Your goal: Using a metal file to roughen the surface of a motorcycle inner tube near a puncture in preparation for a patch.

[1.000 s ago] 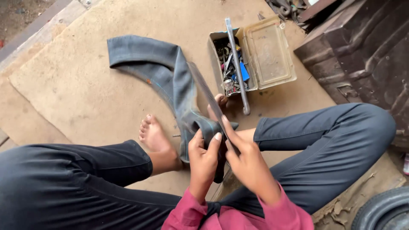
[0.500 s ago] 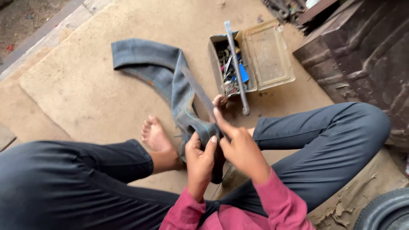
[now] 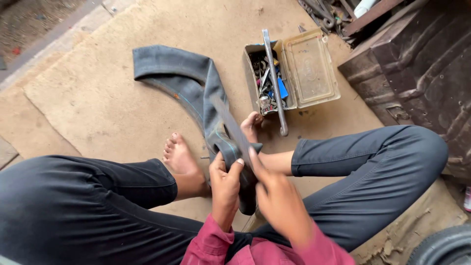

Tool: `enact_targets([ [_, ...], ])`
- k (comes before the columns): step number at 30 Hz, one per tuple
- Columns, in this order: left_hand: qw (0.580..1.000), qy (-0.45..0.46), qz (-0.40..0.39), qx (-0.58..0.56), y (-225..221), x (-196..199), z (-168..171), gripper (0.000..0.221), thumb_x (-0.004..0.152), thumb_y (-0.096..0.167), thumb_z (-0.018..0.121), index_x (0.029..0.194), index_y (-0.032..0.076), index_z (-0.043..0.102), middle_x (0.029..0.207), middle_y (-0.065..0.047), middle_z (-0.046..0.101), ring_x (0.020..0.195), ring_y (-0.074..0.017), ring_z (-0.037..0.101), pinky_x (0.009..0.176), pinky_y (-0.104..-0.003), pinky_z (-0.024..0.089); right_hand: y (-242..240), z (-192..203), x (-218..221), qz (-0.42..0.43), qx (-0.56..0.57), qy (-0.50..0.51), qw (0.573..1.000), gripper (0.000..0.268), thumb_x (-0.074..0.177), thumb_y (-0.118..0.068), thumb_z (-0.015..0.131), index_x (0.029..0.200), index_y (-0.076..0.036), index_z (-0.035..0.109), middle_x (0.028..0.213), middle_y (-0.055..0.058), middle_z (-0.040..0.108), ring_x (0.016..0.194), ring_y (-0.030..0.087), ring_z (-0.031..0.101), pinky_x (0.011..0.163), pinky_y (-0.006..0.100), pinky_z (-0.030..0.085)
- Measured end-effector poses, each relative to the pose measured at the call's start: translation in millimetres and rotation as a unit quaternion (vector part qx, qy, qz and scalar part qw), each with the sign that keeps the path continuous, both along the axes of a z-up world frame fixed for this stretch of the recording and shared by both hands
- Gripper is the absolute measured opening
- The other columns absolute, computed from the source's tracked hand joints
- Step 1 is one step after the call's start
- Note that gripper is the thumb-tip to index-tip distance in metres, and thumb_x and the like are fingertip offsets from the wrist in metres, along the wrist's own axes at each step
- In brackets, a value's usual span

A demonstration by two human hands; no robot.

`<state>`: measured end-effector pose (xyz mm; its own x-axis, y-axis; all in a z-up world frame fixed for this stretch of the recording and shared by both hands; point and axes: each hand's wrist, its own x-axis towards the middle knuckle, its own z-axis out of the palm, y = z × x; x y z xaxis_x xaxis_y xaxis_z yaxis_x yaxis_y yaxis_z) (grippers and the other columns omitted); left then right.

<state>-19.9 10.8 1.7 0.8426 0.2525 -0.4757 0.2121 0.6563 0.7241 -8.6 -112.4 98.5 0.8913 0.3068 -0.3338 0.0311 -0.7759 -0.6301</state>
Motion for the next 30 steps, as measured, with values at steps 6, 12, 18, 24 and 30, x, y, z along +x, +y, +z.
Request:
enact_targets([
  [6,0.997,0.014,0.009,-0.074,3.0,-1.1,-3.7,0.026,0.09,-0.001,0.059,0.114,-0.007,0.066,0.103,-0.009,0.072,0.087,-0.0138,0.067,0.08,-0.027,0.054,-3.1,30.3,4.5,0.008,-0.126,-0.003,0.992,0.072,0.086,-0.012,0.062,0.155,-0.019,0.043,0.09,0.023,0.066,0.077,0.044,0.065,0.067,0.055,0.051],
  [12,0.992,0.032,0.051,-0.107,5.2,2.2,4.1,0.022,0.096,0.009,0.058,0.11,-0.005,0.066,0.099,-0.008,0.071,0.086,-0.0145,0.067,0.081,-0.028,0.054,-45.3,24.3,-76.9,0.042,-0.129,0.093,0.986,0.09,0.077,-0.011,0.063,0.162,-0.027,0.036,0.088,0.02,0.066,0.066,0.041,0.07,0.063,0.049,0.056],
  [18,0.994,0.014,0.028,-0.101,5.3,-4.9,2.1,0.023,0.095,0.015,0.055,0.107,-0.003,0.065,0.098,-0.006,0.069,0.089,-0.0137,0.066,0.084,-0.028,0.052,10.8,-0.6,-0.8,-0.067,-0.016,-0.036,0.997,0.073,0.084,-0.005,0.061,0.154,-0.014,0.045,0.088,0.025,0.065,0.063,0.042,0.065,0.062,0.046,0.053],
  [24,0.995,0.018,-0.001,-0.095,8.9,12.1,17.9,0.028,0.098,0.022,0.055,0.109,-0.001,0.067,0.099,-0.005,0.07,0.088,-0.0127,0.066,0.083,-0.027,0.052,-28.3,25.0,-29.8,-0.08,0.07,0.018,0.994,0.075,0.08,0.002,0.059,0.152,-0.012,0.046,0.094,0.029,0.067,0.08,0.042,0.067,0.073,0.042,0.055],
  [30,0.999,0.009,-0.034,0.007,1.2,5.4,3.9,0.026,0.104,0.024,0.06,0.107,-0.001,0.067,0.095,-0.002,0.07,0.082,-0.0082,0.061,0.075,-0.025,0.051,-11.8,0.2,-42.6,-0.06,0.043,0.016,0.997,0.076,0.076,0.003,0.059,0.151,-0.009,0.047,0.09,0.029,0.069,0.085,0.044,0.068,0.077,0.045,0.053],
])
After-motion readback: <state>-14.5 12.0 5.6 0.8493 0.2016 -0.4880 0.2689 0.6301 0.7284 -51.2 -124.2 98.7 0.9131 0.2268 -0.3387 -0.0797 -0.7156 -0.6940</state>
